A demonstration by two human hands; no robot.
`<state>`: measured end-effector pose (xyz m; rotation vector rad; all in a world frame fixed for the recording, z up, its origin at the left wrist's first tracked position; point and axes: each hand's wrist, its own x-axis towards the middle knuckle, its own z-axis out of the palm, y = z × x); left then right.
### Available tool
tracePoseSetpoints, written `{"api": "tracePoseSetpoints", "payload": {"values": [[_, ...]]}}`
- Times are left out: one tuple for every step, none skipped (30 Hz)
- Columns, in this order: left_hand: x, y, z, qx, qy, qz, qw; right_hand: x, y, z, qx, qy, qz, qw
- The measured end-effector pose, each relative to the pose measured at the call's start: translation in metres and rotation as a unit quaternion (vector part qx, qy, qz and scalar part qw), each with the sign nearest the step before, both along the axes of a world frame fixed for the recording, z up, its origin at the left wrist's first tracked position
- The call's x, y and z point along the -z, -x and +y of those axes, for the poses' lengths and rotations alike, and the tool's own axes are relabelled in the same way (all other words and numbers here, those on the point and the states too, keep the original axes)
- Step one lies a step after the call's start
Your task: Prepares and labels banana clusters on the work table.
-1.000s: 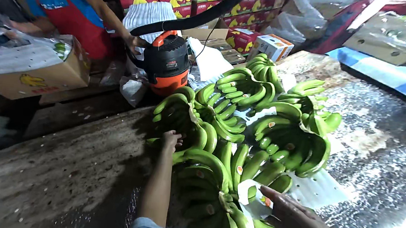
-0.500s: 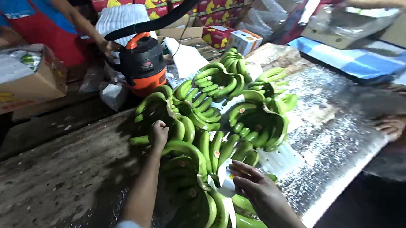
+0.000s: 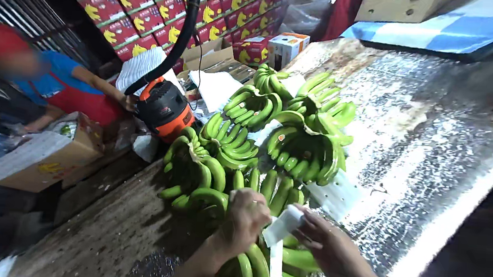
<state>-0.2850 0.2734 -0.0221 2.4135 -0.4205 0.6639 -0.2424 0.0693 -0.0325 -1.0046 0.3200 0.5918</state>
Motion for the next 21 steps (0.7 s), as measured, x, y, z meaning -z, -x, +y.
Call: {"api": "tracePoseSetpoints", "payload": {"values": [[-0.003, -0.016, 0.012, -0.039, 0.068, 0.036, 0.996, 0.007, -0.017, -0.005, 0.042, -0.016, -0.007, 0.999], [-0.009, -0.036, 0.027, -0.099, 0.120, 0.091, 0.984, 0.007, -0.034, -0.009, 0.077, -0.033, -0.012, 0.996], [-0.012, -0.059, 0.045, -0.160, 0.149, 0.146, 0.965, 0.002, -0.049, -0.015, 0.089, -0.057, -0.024, 0.994], [-0.011, -0.084, 0.065, -0.213, 0.159, 0.189, 0.945, -0.007, -0.063, -0.019, 0.089, -0.086, -0.047, 0.991], [-0.004, -0.110, 0.086, -0.257, 0.149, 0.217, 0.930, -0.019, -0.077, -0.023, 0.087, -0.117, -0.073, 0.987], [0.005, -0.136, 0.106, -0.289, 0.129, 0.236, 0.919, -0.029, -0.090, -0.027, 0.080, -0.149, -0.103, 0.980], [0.013, -0.161, 0.122, -0.317, 0.105, 0.257, 0.907, -0.036, -0.103, -0.032, 0.066, -0.179, -0.134, 0.973], [0.021, -0.187, 0.134, -0.339, 0.076, 0.281, 0.895, -0.037, -0.117, -0.037, 0.042, -0.203, -0.162, 0.965], [0.028, -0.212, 0.143, -0.357, 0.039, 0.306, 0.882, -0.033, -0.132, -0.042, 0.010, -0.211, -0.185, 0.960], [0.036, -0.236, 0.149, -0.370, -0.004, 0.329, 0.869, -0.024, -0.145, -0.045, -0.030, -0.198, -0.198, 0.959], [0.046, -0.257, 0.155, -0.378, -0.050, 0.353, 0.855, -0.012, -0.155, -0.047, -0.069, -0.176, -0.201, 0.961], [0.057, -0.275, 0.160, -0.385, -0.095, 0.375, 0.838, 0.002, -0.163, -0.048, -0.105, -0.155, -0.194, 0.963], [0.067, -0.291, 0.163, -0.392, -0.134, 0.394, 0.821, 0.015, -0.169, -0.047, -0.129, -0.129, -0.176, 0.967], [0.077, -0.306, 0.165, -0.399, -0.167, 0.407, 0.805, 0.029, -0.175, -0.046, -0.142, -0.108, -0.151, 0.972], [0.084, -0.318, 0.167, -0.402, -0.199, 0.417, 0.790, 0.040, -0.181, -0.045, -0.144, -0.088, -0.127, 0.977], [0.091, -0.330, 0.167, -0.404, -0.231, 0.425, 0.776, 0.050, -0.188, -0.043, -0.138, -0.070, -0.104, 0.982], [0.096, -0.339, 0.168, -0.405, -0.265, 0.429, 0.763, 0.058, -0.194, -0.040, -0.127, -0.055, -0.083, 0.987], [0.101, -0.347, 0.169, -0.406, -0.297, 0.432, 0.748, 0.064, -0.199, -0.037, -0.114, -0.040, -0.065, 0.991], [0.108, -0.354, 0.171, -0.407, -0.329, 0.438, 0.731, 0.071, -0.205, -0.034, -0.100, -0.029, -0.054, 0.993], [0.116, -0.360, 0.174, -0.408, -0.357, 0.439, 0.716, 0.079, -0.210, -0.031, -0.089, -0.020, -0.051, 0.994], [0.125, -0.365, 0.179, -0.410, -0.381, 0.436, 0.705, 0.086, -0.215, -0.029, -0.081, -0.013, -0.051, 0.995]]}}
